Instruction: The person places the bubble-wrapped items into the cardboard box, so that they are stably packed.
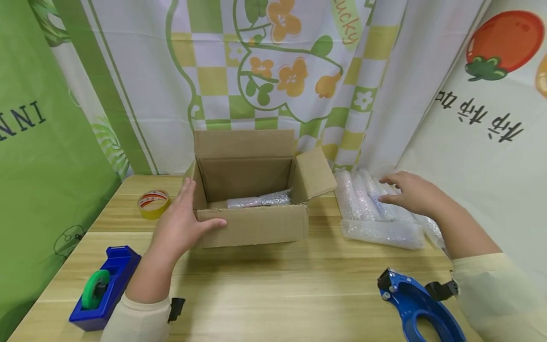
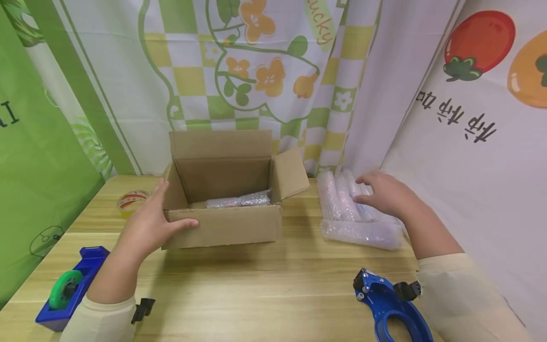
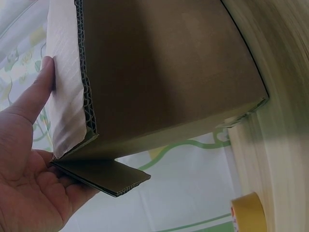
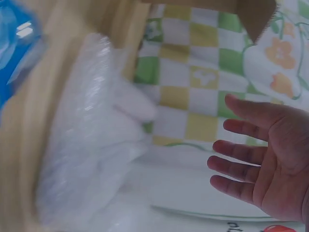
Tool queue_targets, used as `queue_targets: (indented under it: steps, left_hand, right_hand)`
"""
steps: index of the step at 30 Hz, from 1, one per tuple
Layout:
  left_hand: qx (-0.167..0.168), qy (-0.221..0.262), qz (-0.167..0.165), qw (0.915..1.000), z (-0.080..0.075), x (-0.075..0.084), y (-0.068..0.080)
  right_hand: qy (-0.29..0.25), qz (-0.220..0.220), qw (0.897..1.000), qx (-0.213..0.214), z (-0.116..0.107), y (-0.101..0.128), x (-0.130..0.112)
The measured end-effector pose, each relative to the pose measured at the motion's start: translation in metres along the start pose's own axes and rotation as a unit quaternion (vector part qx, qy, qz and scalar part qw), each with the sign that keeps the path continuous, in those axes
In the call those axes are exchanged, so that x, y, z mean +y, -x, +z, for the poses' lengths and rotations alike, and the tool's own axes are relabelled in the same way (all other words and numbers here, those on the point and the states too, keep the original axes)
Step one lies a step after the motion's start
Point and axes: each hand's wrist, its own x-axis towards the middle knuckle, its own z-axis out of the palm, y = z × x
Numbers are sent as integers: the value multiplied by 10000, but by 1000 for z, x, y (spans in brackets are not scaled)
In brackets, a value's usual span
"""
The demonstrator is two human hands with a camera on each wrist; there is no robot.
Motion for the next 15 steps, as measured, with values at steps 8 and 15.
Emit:
queue_targets:
  steps: [8, 15]
  left_hand:
    - [37, 1, 22, 10000, -1, 0, 0]
    - [21, 7, 20, 10000, -1, 1, 1]
  right_hand:
    - [109, -158, 9993, -306, 36, 11, 20]
    - [91, -149, 9962, -854, 63, 18, 30]
